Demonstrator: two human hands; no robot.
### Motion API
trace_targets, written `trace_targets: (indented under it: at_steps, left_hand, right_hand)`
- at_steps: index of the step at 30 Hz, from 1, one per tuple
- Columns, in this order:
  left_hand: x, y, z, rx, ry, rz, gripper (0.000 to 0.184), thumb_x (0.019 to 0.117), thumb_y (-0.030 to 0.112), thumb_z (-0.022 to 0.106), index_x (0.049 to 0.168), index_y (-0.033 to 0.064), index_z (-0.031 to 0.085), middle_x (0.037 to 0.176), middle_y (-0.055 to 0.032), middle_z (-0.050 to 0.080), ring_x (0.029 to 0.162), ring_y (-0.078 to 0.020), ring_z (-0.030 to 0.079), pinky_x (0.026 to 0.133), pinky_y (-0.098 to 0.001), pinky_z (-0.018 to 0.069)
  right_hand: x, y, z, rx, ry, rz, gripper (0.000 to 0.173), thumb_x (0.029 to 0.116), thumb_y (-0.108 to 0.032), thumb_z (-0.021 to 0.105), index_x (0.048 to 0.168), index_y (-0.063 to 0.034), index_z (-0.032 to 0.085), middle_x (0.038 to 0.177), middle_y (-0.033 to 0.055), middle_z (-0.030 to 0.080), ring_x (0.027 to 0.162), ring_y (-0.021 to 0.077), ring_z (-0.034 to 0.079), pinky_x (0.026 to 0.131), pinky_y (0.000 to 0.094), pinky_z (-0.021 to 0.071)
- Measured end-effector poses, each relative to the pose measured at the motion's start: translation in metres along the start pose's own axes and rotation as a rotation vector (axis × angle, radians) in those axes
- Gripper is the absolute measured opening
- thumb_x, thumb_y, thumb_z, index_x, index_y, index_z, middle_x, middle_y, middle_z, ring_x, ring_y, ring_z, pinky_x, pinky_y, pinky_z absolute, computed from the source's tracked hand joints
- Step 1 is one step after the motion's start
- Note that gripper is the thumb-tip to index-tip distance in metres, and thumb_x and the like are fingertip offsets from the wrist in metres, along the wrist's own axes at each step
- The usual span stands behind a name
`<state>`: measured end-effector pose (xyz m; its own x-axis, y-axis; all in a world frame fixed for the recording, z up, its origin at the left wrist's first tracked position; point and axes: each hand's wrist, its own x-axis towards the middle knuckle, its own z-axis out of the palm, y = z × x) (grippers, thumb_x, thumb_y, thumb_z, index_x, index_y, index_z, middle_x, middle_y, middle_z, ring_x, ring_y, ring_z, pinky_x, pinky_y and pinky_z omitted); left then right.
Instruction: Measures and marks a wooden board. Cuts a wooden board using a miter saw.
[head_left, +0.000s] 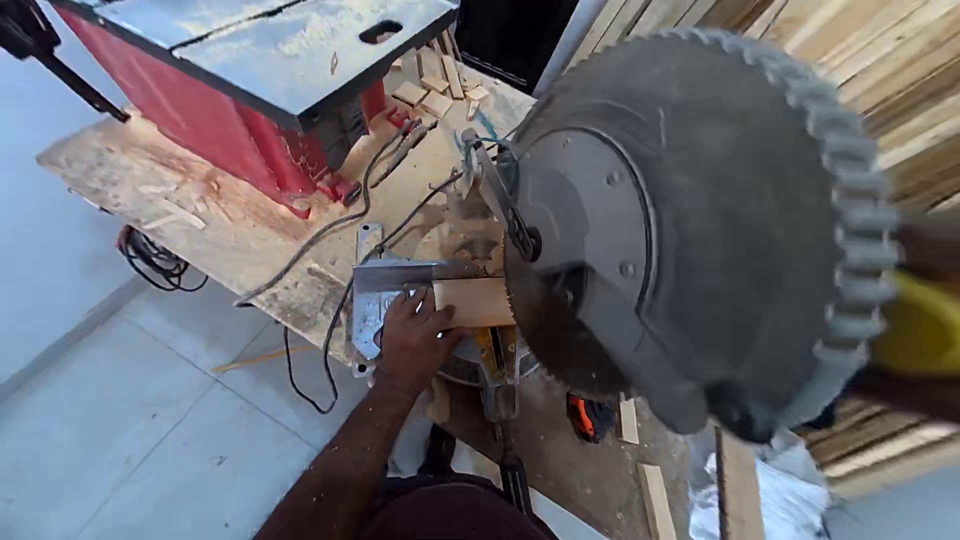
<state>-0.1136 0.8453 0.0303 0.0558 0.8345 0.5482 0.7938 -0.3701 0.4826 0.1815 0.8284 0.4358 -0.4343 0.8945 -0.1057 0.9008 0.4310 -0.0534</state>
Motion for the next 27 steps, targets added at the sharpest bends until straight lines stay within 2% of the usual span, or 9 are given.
trace_targets:
  at_steps: [1, 2, 4, 6, 8, 13, 19, 27]
  left_hand:
    - [0.000, 0.000, 0.001, -0.016, 0.005, 0.003, 0.046, 0.0885, 0.066, 0.068, 0.102, 0.0241, 0.081, 0.126, -0.0070, 0.073, 0.127, -0.0306, 0.063, 0.112, -0.0581, 0.0446]
    - [-0.001, 0.000, 0.002, -0.018, 0.005, 0.012, 0.045, 0.0891, 0.064, 0.068, 0.104, 0.0241, 0.081, 0.127, -0.0077, 0.073, 0.128, -0.0310, 0.063, 0.112, -0.0578, 0.0439]
    - [0.000, -0.002, 0.001, -0.006, -0.013, 0.056, 0.043, 0.0930, 0.061, 0.065, 0.110, 0.0238, 0.080, 0.131, -0.0096, 0.071, 0.131, -0.0320, 0.061, 0.113, -0.0570, 0.0437]
    - [0.001, -0.004, -0.002, 0.001, -0.047, 0.095, 0.041, 0.0966, 0.057, 0.062, 0.114, 0.0234, 0.079, 0.134, -0.0104, 0.069, 0.133, -0.0321, 0.059, 0.114, -0.0566, 0.0428]
    - [0.002, -0.004, -0.003, -0.005, -0.058, 0.102, 0.039, 0.0975, 0.054, 0.062, 0.114, 0.0237, 0.079, 0.135, -0.0102, 0.069, 0.133, -0.0316, 0.059, 0.114, -0.0563, 0.0421]
    - [0.001, -0.004, 0.001, 0.000, -0.024, 0.108, 0.038, 0.0986, 0.054, 0.060, 0.113, 0.0251, 0.080, 0.132, -0.0090, 0.070, 0.131, -0.0300, 0.061, 0.114, -0.0557, 0.0422]
    - [0.001, -0.002, 0.000, 0.001, -0.024, 0.089, 0.040, 0.0974, 0.059, 0.060, 0.113, 0.0278, 0.080, 0.131, -0.0043, 0.072, 0.131, -0.0272, 0.061, 0.115, -0.0546, 0.0416]
    - [0.001, -0.003, 0.001, -0.017, -0.022, 0.085, 0.039, 0.0972, 0.057, 0.061, 0.113, 0.0277, 0.080, 0.130, -0.0047, 0.072, 0.131, -0.0273, 0.062, 0.116, -0.0544, 0.0412]
  right_hand:
    - [-0.012, -0.014, 0.013, 0.015, -0.072, 0.056, 0.042, 0.0739, -0.033, 0.085, 0.104, -0.0070, 0.069, 0.081, 0.0097, 0.068, 0.075, 0.0273, 0.069, 0.063, 0.0513, 0.0550]
    - [-0.023, -0.021, 0.028, -0.011, -0.068, 0.060, 0.040, 0.0754, -0.027, 0.082, 0.103, -0.0019, 0.068, 0.083, 0.0138, 0.069, 0.077, 0.0318, 0.070, 0.064, 0.0538, 0.0557]
    - [-0.036, -0.025, 0.054, -0.068, 0.014, -0.012, 0.034, 0.0800, -0.025, 0.076, 0.098, 0.0022, 0.066, 0.081, 0.0186, 0.069, 0.073, 0.0363, 0.070, 0.060, 0.0543, 0.0554]
    - [-0.041, -0.022, 0.070, -0.103, 0.086, -0.068, 0.034, 0.0841, -0.028, 0.070, 0.096, 0.0034, 0.065, 0.080, 0.0210, 0.068, 0.071, 0.0378, 0.069, 0.057, 0.0534, 0.0539]
    - [-0.044, -0.019, 0.079, -0.119, 0.116, -0.088, 0.035, 0.0879, -0.032, 0.069, 0.096, 0.0019, 0.064, 0.080, 0.0208, 0.068, 0.070, 0.0368, 0.069, 0.057, 0.0518, 0.0534]
    - [-0.048, -0.016, 0.093, -0.173, 0.150, -0.105, 0.035, 0.0874, -0.036, 0.069, 0.092, -0.0022, 0.062, 0.076, 0.0182, 0.066, 0.067, 0.0340, 0.067, 0.053, 0.0480, 0.0521]
    - [-0.050, -0.017, 0.099, -0.179, 0.169, -0.110, 0.035, 0.0883, -0.035, 0.069, 0.093, -0.0014, 0.061, 0.076, 0.0189, 0.066, 0.068, 0.0348, 0.068, 0.054, 0.0480, 0.0520]
    - [-0.051, -0.020, 0.105, -0.183, 0.168, -0.098, 0.033, 0.0894, -0.034, 0.068, 0.091, -0.0018, 0.060, 0.075, 0.0188, 0.065, 0.067, 0.0352, 0.068, 0.053, 0.0484, 0.0518]
